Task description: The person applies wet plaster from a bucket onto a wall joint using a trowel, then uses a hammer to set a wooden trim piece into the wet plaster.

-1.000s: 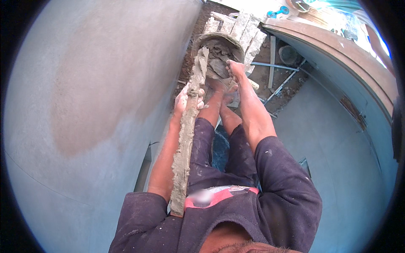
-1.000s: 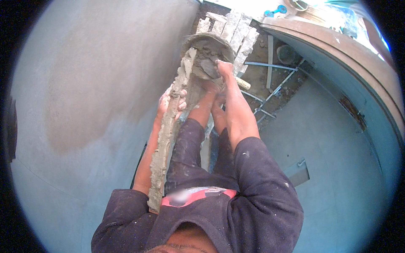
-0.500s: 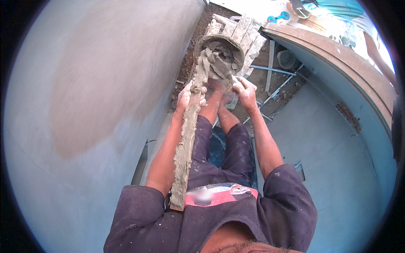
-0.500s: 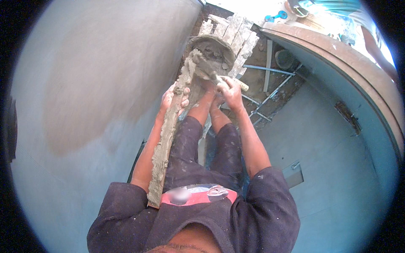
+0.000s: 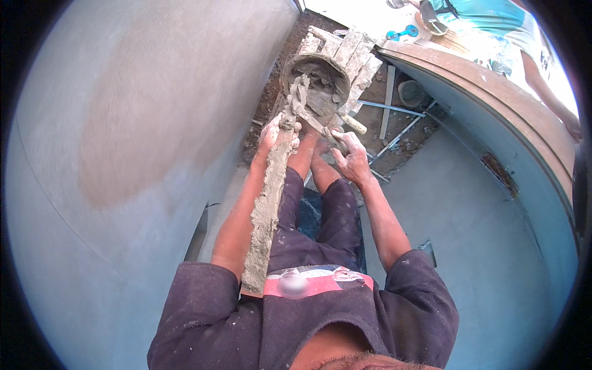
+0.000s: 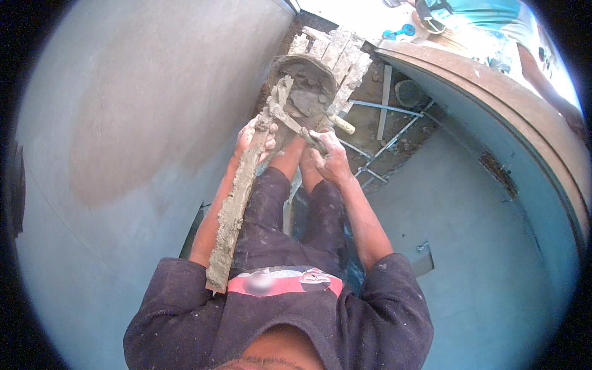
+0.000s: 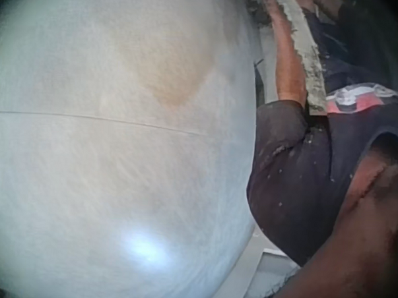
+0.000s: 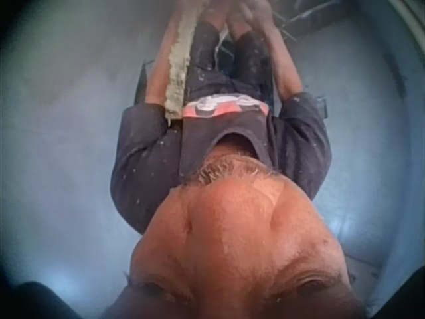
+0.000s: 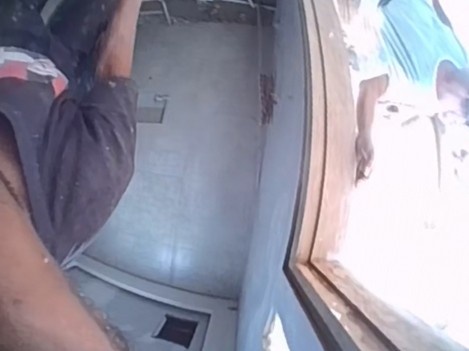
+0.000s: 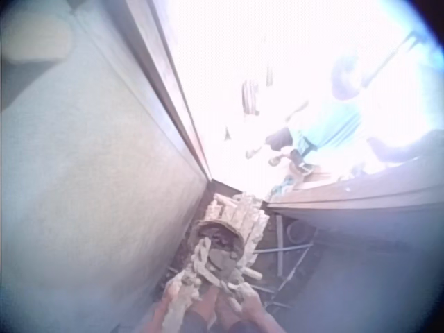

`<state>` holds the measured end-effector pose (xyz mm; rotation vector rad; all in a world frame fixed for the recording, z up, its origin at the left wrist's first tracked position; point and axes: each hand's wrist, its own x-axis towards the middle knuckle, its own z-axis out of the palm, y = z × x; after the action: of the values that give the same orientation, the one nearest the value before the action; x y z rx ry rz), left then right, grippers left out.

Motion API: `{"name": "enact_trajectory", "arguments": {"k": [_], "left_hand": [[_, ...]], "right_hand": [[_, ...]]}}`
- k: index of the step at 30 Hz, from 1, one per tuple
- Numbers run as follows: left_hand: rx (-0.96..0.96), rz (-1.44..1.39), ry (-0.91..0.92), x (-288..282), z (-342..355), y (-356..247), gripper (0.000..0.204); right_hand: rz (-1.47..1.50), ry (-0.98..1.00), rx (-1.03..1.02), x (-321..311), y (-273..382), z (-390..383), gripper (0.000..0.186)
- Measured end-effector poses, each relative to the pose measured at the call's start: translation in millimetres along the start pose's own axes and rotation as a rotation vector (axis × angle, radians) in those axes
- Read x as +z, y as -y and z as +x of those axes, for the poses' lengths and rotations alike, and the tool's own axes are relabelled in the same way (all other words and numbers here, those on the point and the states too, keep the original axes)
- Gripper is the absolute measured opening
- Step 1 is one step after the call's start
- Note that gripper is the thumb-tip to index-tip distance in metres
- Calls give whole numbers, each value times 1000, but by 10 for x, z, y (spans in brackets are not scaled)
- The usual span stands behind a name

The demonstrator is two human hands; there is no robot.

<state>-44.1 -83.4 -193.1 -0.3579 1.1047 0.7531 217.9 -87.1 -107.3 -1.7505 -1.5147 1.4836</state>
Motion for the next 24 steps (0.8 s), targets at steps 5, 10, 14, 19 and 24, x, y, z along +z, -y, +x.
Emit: {"name": "enact_trajectory", "arguments": {"k": [5,10,14,19,24], "left_hand": [[-1,-6,-12,71,-79,-53,26],[5,110,33,402,-358,-178,25],[16,169,37,680,-414,-288,25],[41,144,-3,531,-296,-258,28],[-200,80,37,638,-293,-338,44]], "right_hand": [[-38,-14,41,-131,-69,-109,41],[-3,-127,202,-80,-318,-12,37],[-64,-139,342,96,-841,451,38],[-270,-57,462,384,-1290,1149,58],[-281,-31,428,556,-1240,1322,77]]}}
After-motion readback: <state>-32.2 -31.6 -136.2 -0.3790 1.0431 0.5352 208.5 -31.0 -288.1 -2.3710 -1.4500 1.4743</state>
